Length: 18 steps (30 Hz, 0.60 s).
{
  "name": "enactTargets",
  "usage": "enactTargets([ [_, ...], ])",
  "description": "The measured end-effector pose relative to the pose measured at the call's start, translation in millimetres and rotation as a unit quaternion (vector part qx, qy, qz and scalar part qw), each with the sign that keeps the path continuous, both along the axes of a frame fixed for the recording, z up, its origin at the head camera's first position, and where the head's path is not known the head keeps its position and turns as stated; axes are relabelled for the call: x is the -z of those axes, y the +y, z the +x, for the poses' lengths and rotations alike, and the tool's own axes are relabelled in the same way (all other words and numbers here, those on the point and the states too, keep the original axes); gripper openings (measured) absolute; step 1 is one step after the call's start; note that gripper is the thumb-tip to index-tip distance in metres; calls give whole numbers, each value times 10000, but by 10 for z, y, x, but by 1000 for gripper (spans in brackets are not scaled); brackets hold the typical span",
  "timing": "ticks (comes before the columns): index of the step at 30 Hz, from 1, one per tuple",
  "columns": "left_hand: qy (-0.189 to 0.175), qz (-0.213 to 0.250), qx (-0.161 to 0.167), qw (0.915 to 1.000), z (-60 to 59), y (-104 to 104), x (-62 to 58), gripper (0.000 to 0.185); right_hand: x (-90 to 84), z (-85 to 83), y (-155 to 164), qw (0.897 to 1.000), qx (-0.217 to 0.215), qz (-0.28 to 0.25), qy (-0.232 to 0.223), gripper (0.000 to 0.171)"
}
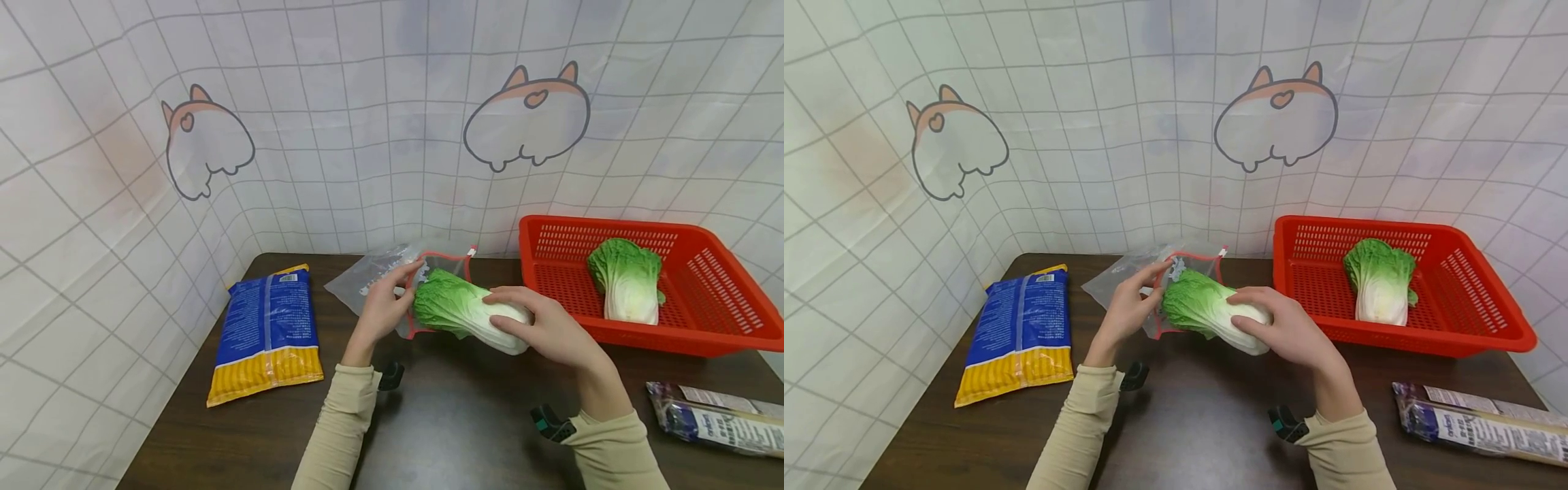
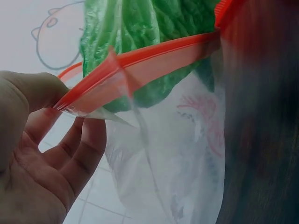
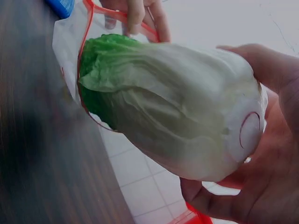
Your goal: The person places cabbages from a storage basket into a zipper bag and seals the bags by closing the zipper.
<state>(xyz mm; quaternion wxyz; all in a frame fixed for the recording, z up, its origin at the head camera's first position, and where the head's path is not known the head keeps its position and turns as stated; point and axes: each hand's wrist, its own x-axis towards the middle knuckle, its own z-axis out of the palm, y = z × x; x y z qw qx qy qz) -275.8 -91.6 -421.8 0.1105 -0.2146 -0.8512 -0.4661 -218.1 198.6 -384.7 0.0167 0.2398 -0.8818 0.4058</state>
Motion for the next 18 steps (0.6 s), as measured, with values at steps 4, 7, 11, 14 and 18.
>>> enactTargets([
  [4, 100, -67, 130, 9998, 8, 9, -15, 49, -11, -11, 9, 9991, 370, -72, -200, 32],
  [7, 220, -232, 222, 9992, 12, 30, -25, 48, -32, -11, 5, 9972, 640, -179, -352, 35],
  [11, 309, -415, 328, 9981, 24, 64, -40, 49, -51, -9, -11, 9949, 847, -268, -473, 40],
  [14, 279, -457, 352, 9979, 38, 84, -50, 50, -49, -9, -29, 9947, 817, -290, -553, 40],
  [18, 200, -467, 420, 9978, 50, 103, -60, 50, -37, -9, -62, 9951, 706, -273, -643, 39],
])
